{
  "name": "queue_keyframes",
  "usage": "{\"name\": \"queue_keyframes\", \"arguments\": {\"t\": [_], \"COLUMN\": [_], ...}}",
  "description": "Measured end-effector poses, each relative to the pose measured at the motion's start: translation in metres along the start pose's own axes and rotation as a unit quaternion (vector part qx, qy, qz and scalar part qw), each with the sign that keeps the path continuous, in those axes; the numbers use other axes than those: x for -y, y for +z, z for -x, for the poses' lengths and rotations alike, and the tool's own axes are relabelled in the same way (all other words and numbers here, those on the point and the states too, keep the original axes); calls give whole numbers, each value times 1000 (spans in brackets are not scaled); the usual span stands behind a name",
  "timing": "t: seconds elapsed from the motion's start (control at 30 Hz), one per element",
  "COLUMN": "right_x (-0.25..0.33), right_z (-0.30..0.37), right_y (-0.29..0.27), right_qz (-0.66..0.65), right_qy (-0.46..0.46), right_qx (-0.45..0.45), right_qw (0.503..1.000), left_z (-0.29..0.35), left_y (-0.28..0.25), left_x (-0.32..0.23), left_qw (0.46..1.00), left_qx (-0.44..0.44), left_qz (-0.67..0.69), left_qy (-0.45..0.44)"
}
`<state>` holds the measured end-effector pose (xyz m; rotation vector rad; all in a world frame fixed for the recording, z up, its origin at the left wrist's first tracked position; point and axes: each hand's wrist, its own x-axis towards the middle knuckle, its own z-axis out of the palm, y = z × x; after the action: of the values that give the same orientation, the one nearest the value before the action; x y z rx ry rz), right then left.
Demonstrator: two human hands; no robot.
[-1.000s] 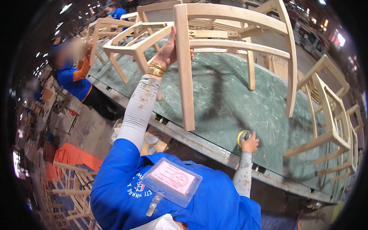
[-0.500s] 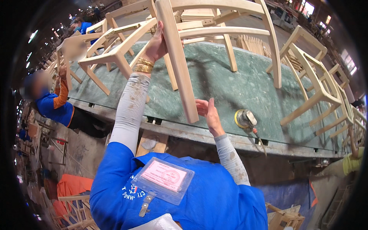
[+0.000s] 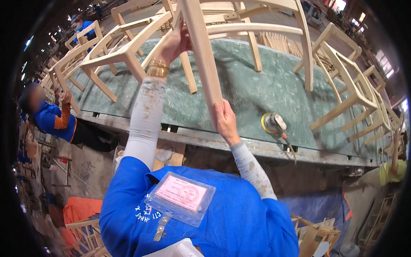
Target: The person uses a handheld orbital sander to smooth the surfaces of wooden chair frames on a workbench. They reposition the chair multiple times to access different legs and rails, then move to the next chair and repeat the sanding process.
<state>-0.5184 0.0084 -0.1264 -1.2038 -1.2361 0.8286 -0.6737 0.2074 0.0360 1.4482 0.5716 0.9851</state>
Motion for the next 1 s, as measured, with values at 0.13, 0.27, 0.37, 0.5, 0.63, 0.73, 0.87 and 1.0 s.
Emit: {"name": "queue_keyframes", "arguments": {"t": [0.13, 0.27, 0.37, 0.5, 0.63, 0.73, 0.87, 1.0], "right_x": [2, 0, 8, -22, -30, -17, 9, -3], "right_z": [23, 54, 78, 100, 98, 75, 30, -18], "right_y": [-24, -61, -75, -83, -110, -163, -214, -248], "right_qz": [118, 140, 182, 189, 160, 166, 40, -38], "right_qy": [-33, 0, 79, 56, 31, -1, 20, 50], "right_qx": [-52, -107, -179, -263, -281, -290, -240, -176], "right_qw": [991, 984, 964, 945, 946, 942, 970, 982], "left_z": [20, 30, 17, -6, -6, -7, 0, -1], "left_y": [-64, -128, -122, -89, -62, -48, -40, -25], "left_x": [60, 154, 210, 243, 234, 203, 144, 74], "left_qw": [969, 904, 891, 977, 972, 982, 977, 965], "left_qx": [-244, -358, -359, -164, -202, -181, -207, -194], "left_qz": [-14, -194, -236, 31, 45, 1, -42, -146], "left_qy": [-22, -128, -149, -131, -109, -59, -13, 104]}}
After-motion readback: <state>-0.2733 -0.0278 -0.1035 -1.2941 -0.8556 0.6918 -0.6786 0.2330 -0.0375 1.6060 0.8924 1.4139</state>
